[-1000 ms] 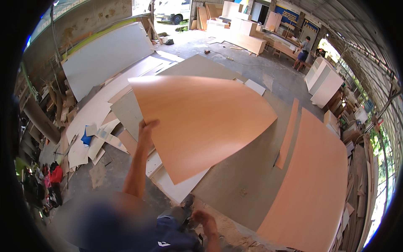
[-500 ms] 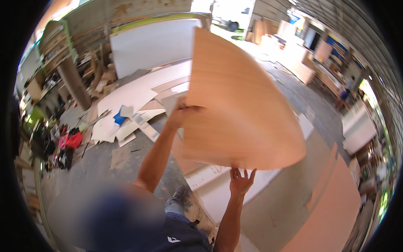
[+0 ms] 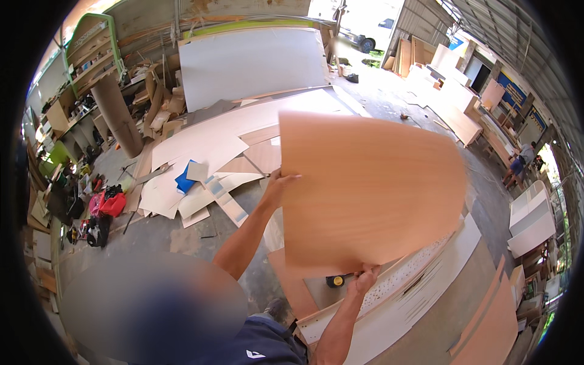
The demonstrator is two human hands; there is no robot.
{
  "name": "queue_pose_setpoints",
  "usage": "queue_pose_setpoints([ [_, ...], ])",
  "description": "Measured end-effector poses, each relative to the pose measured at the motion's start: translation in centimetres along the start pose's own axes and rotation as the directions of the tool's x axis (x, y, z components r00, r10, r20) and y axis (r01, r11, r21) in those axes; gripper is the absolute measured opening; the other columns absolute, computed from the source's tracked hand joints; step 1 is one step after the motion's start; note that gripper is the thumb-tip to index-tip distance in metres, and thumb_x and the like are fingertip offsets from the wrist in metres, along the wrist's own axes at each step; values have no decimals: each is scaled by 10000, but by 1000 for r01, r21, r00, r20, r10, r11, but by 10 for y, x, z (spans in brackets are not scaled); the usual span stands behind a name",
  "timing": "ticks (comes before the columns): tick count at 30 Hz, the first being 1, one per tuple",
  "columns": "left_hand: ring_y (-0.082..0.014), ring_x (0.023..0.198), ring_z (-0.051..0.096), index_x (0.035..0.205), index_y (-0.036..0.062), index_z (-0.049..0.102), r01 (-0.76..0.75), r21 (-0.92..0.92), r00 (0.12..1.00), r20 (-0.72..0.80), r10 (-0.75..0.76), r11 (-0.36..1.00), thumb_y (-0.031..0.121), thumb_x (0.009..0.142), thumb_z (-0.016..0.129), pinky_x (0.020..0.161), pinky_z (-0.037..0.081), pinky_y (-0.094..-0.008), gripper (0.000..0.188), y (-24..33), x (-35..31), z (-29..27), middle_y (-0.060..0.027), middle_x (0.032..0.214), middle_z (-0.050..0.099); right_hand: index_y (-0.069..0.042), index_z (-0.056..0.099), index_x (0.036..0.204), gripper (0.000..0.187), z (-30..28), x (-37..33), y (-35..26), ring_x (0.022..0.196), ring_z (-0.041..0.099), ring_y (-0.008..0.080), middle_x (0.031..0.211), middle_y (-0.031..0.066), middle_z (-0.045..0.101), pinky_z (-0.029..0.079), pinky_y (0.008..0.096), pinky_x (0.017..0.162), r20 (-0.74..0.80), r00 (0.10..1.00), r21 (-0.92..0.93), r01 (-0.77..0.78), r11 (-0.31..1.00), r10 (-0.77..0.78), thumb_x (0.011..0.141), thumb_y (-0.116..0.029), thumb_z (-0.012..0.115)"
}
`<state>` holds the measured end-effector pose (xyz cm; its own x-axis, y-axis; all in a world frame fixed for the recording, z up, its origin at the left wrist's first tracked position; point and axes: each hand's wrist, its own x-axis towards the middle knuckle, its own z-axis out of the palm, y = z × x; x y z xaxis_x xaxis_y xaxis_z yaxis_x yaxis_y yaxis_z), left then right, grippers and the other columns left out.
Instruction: The person measures a sheet of wood veneer, hammers a wooden board into place on a workbench, and then moves another large sheet of veneer across the workspace.
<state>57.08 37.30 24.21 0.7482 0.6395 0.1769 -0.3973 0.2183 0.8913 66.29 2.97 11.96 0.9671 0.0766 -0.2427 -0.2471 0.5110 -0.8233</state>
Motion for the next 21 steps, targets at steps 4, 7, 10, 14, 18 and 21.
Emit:
queue_pose_setpoints([
  [4, -205, 949, 665, 1192, -29, 599, 109, -207, 981, -132, -139, 972, 68, 855, 654, 802, 551, -343, 355, -79, 10, -44, -116, 1085, 668, -92, 563, 1197, 384, 1, 33, 14, 586, 467, 81, 843, 7, 588, 349, 220, 478, -151, 988, -72, -3, 997, -8, 832, 25, 529],
  [7, -207, 909, 655, 1111, -18, 627, 149, -153, 931, -310, -191, 977, 67, 873, 644, 804, 551, -357, 254, -145, 22, -80, -113, 1046, 668, -30, 560, 1245, 420, -1, 60, 30, 640, 520, 90, 888, 34, 615, 392, 245, 511, -184, 982, -114, -61, 992, 39, 830, 25, 527],
  [10, -141, 776, 619, 856, 43, 671, 151, -83, 876, -451, -172, 985, 45, 884, 654, 721, 544, -307, 33, -199, 26, -113, -38, 851, 646, 10, 620, 1024, 194, 10, 80, 40, 832, 624, 160, 954, 74, 643, 476, 296, 614, 20, 998, 5, 66, 998, -66, 845, 1, 549],
  [14, -211, 747, 640, 845, -64, 637, 45, -108, 804, -586, -100, 993, -87, 820, 525, 709, 550, -337, 117, -218, 41, -135, -120, 861, 671, 0, 597, 1078, 211, 8, 109, 41, 943, 635, 202, 1030, 90, 654, 492, 344, 817, 180, 962, -356, -131, 925, 205, 888, -88, 574],
  [18, -226, 786, 648, 910, -68, 634, 49, -240, 840, -516, -170, 969, -78, 824, 538, 735, 551, -329, 129, -234, 62, -46, -124, 927, 669, 16, 590, 1212, 335, -22, 134, 7, 997, 636, 184, 1094, 83, 659, 482, 322, 893, 131, 983, -429, 174, 886, -130, 914, -136, 606],
  [21, -230, 835, 656, 970, -86, 623, -61, -262, 855, -511, -84, 963, -79, 834, 544, 749, 551, -332, 158, -242, 77, -40, -133, 986, 667, 20, 600, 1225, 332, 3, 92, -9, 980, 647, 173, 1115, 90, 667, 492, 315, 899, 89, 990, -502, 143, 853, -113, 921, -111, 604],
])
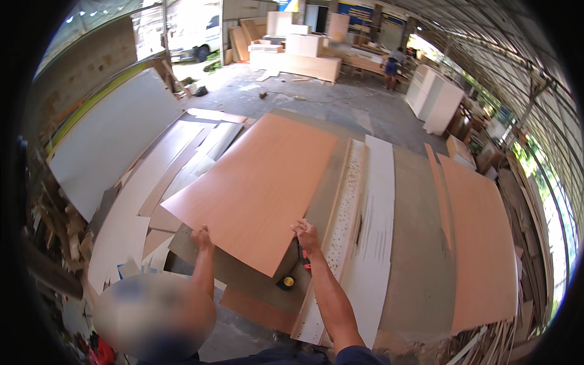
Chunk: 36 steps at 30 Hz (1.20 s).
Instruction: The person measures a sheet of wood veneer, hammers a wooden board into place on a workbench, and then moves another large sheet of veneer across the workspace.
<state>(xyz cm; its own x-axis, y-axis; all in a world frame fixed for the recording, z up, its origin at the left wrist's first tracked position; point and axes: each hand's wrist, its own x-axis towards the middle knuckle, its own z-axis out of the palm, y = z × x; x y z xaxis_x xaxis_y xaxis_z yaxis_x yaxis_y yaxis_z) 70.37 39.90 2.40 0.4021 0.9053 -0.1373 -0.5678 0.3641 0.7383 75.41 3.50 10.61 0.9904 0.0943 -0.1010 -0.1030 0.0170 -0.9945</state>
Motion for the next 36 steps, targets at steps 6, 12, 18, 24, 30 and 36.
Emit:
queue_pose_setpoints([
  [6, -258, 809, 657, 947, -139, 628, -263, 611, 962, 221, 158, 747, 86, 863, 576, 724, 525, -381, 245, -37, 57, 24, -167, 928, 670, 46, 637, 1164, 271, -69, -169, -30, 912, 657, 160, 1040, 93, 695, 532, 303, 835, 84, 995, 322, -83, 943, 59, 941, -100, 590],
  [12, -320, 981, 630, 1041, -90, 584, 42, 984, 998, -47, 28, 173, 318, 822, 611, 793, 525, -479, 464, -19, 98, 34, -229, 1077, 647, 24, 668, 1107, 224, -177, -358, 40, 885, 659, 153, 1016, 97, 703, 525, 279, 803, -285, 941, 334, -80, 939, 182, 921, -85, 608],
  [18, -314, 1062, 605, 1309, -119, 465, -251, 915, 967, 225, 117, 318, 258, 817, 636, 881, 490, -425, 643, 13, -100, 44, -249, 1170, 619, -5, 683, 982, 151, -278, -513, 140, 702, 655, 159, 852, 92, 706, 511, 266, 624, -723, 505, 522, -47, 852, 471, 894, -117, 633],
  [24, -301, 1198, 543, 1297, -99, 490, -283, 635, 862, 498, -101, 719, 68, 848, 588, 1007, 442, -388, 489, -9, -403, 45, -206, 1305, 544, -4, 677, 892, 118, -355, -610, 188, 628, 626, 155, 757, 83, 673, 466, 281, 524, -748, 234, 652, 84, 754, 621, 872, -112, 632],
  [30, -159, 838, 633, 1035, 40, 640, 106, 693, 183, 691, -699, 713, 80, 872, 601, 719, 507, -288, 173, -32, -710, 25, -51, 953, 640, 26, 669, 933, 155, -449, -672, 189, 608, 598, 162, 776, 99, 674, 465, 299, 540, -806, 269, 543, -19, 839, 528, 879, -114, 630],
  [36, -202, 843, 660, 1095, 22, 606, -23, 976, -307, 199, -931, 216, 112, 897, 587, 747, 540, -336, 218, -60, -872, 9, -94, 957, 645, 44, 660, 944, 173, -523, -691, 163, 616, 599, 164, 798, 112, 678, 489, 308, 574, -834, 168, 551, 304, 777, 525, 906, -118, 613],
])
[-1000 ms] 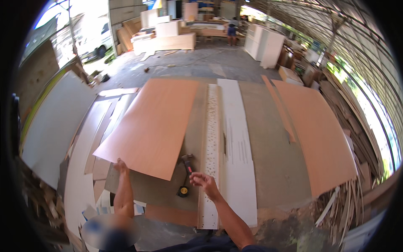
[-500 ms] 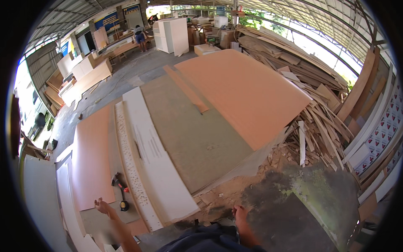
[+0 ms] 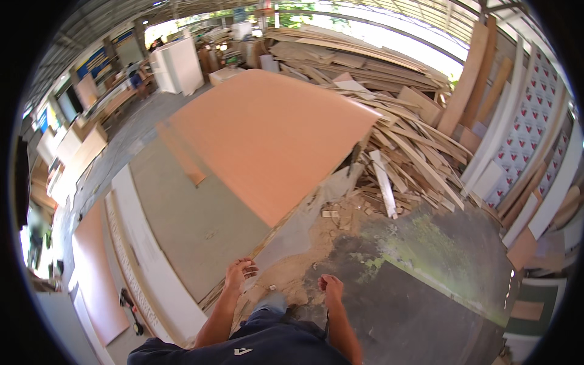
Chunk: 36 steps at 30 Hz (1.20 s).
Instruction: The person measures a sheet of wood veneer, hammers a wooden board into place on a workbench, and then moves another large sheet of veneer across the workspace.
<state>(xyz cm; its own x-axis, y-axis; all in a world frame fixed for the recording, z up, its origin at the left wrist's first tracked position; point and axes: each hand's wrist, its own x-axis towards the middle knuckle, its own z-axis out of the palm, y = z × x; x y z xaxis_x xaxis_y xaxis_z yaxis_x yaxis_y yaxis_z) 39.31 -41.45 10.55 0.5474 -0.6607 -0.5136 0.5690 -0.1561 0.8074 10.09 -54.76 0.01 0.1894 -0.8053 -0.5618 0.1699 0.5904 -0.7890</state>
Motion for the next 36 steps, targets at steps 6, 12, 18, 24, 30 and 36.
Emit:
queue_pose_setpoints([
  [6, -238, 894, 653, 1161, 30, 598, 46, 205, 983, -183, -8, 978, 185, 897, 578, 765, 534, -374, 306, -25, 112, 50, -128, 987, 647, 26, 668, 961, 169, 7, 49, -50, 651, 632, 175, 819, 112, 688, 517, 316, 603, 2, 999, 51, -52, 997, 52, 918, -127, 611],
  [12, -265, 936, 554, 1182, 26, 550, -227, 152, 881, -389, 269, 962, 162, 721, 686, 830, 481, -415, 499, -17, 207, 99, -110, 1006, 554, 2, 670, 962, 177, -1, 165, -137, 687, 660, 185, 828, 100, 694, 542, 320, 635, 20, 999, -8, 51, 999, -50, 910, -162, 627],
  [18, -284, 1169, 395, 1215, 8, 503, 249, 364, 606, -782, 149, 898, 172, 638, 726, 896, 454, -422, 640, -4, 265, 141, -201, 1260, 401, -3, 643, 997, 222, -4, 303, -229, 761, 674, 195, 907, 107, 697, 550, 323, 668, -69, 997, 37, 49, 998, -47, 909, -206, 616],
  [24, -307, 1154, 430, 1224, 63, 511, 486, 311, 387, -915, 119, 817, 219, 628, 741, 932, 427, -451, 658, 31, 247, 141, -181, 1218, 465, -11, 618, 1094, 354, 41, 430, -304, 991, 643, 244, 1060, 138, 674, 518, 398, 862, -28, 987, -6, 156, 988, -156, 927, -323, 603],
  [30, -372, 1193, 457, 1337, 162, 500, 557, 456, 481, -859, 179, 694, 398, 756, 726, 999, 412, -496, 667, 13, 245, 120, -184, 1249, 491, -56, 561, 1245, 469, 65, 573, -367, 1090, 581, 255, 1226, 97, 594, 462, 405, 943, 45, 974, 34, 220, 975, -222, 949, -419, 548],
  [36, -343, 1136, 515, 1209, 125, 636, 262, 325, 310, -920, 240, 909, 226, 788, 730, 954, 446, -449, 443, -20, 244, 118, -167, 1189, 537, -82, 571, 1216, 474, 102, 647, -408, 994, 581, 212, 1161, 54, 618, 476, 377, 874, 285, 953, 2, 103, 995, -99, 895, -428, 612],
])
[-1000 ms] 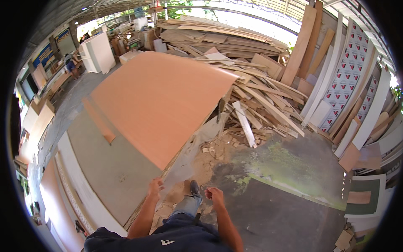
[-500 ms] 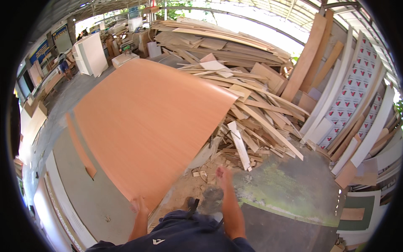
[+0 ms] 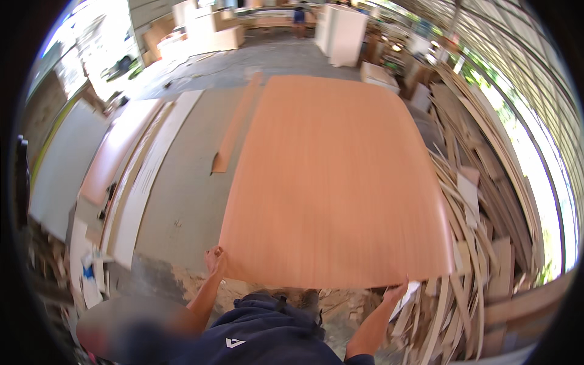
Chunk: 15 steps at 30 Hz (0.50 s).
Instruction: The person measures a sheet of wood veneer, hammers a wooden board into place on a workbench, and then moves another large sheet of veneer across the workspace.
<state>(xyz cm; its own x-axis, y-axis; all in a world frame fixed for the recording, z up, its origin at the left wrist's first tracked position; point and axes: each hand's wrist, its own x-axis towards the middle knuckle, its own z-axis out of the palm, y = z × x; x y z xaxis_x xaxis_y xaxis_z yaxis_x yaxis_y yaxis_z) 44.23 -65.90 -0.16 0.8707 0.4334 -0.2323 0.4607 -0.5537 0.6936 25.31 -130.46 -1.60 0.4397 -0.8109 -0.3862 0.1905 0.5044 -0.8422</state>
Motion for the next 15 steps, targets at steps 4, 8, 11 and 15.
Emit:
queue_pose_setpoints([
  [4, -350, 1106, 541, 1151, 74, 648, 82, -252, 979, -163, -126, 964, 159, 793, 711, 946, 448, -443, 374, -10, -33, 10, -165, 1178, 555, -30, 540, 1290, 533, 9, 17, 5, 1133, 559, 274, 1240, 100, 595, 475, 443, 932, 53, 993, 55, 106, 993, -109, 904, -390, 615],
  [8, -362, 1101, 542, 1133, 18, 619, -145, -106, 943, -315, 105, 984, 144, 798, 677, 954, 448, -438, 363, -19, -54, 32, -177, 1161, 566, -13, 556, 1283, 485, -8, 31, 10, 1141, 556, 287, 1248, 100, 587, 463, 449, 957, -181, 980, 1, 83, 997, -81, 928, -340, 610],
  [11, -374, 1115, 538, 1137, 11, 608, -153, 17, 922, -358, 149, 988, 149, 800, 662, 961, 445, -447, 368, 12, -83, 17, -182, 1172, 569, 13, 562, 1282, 519, 0, 19, 11, 1133, 559, 290, 1268, 128, 586, 445, 469, 984, -166, 983, 7, 80, 997, -78, 913, -343, 640],
  [15, -384, 1129, 526, 1149, 20, 600, -153, 72, 917, -361, 169, 986, 176, 772, 682, 967, 434, -466, 417, 16, -82, 21, -171, 1197, 565, 14, 555, 1301, 539, -10, 23, -4, 1127, 554, 274, 1277, 117, 585, 435, 463, 981, -161, 987, -157, -4, 988, -21, 895, -328, 650],
])
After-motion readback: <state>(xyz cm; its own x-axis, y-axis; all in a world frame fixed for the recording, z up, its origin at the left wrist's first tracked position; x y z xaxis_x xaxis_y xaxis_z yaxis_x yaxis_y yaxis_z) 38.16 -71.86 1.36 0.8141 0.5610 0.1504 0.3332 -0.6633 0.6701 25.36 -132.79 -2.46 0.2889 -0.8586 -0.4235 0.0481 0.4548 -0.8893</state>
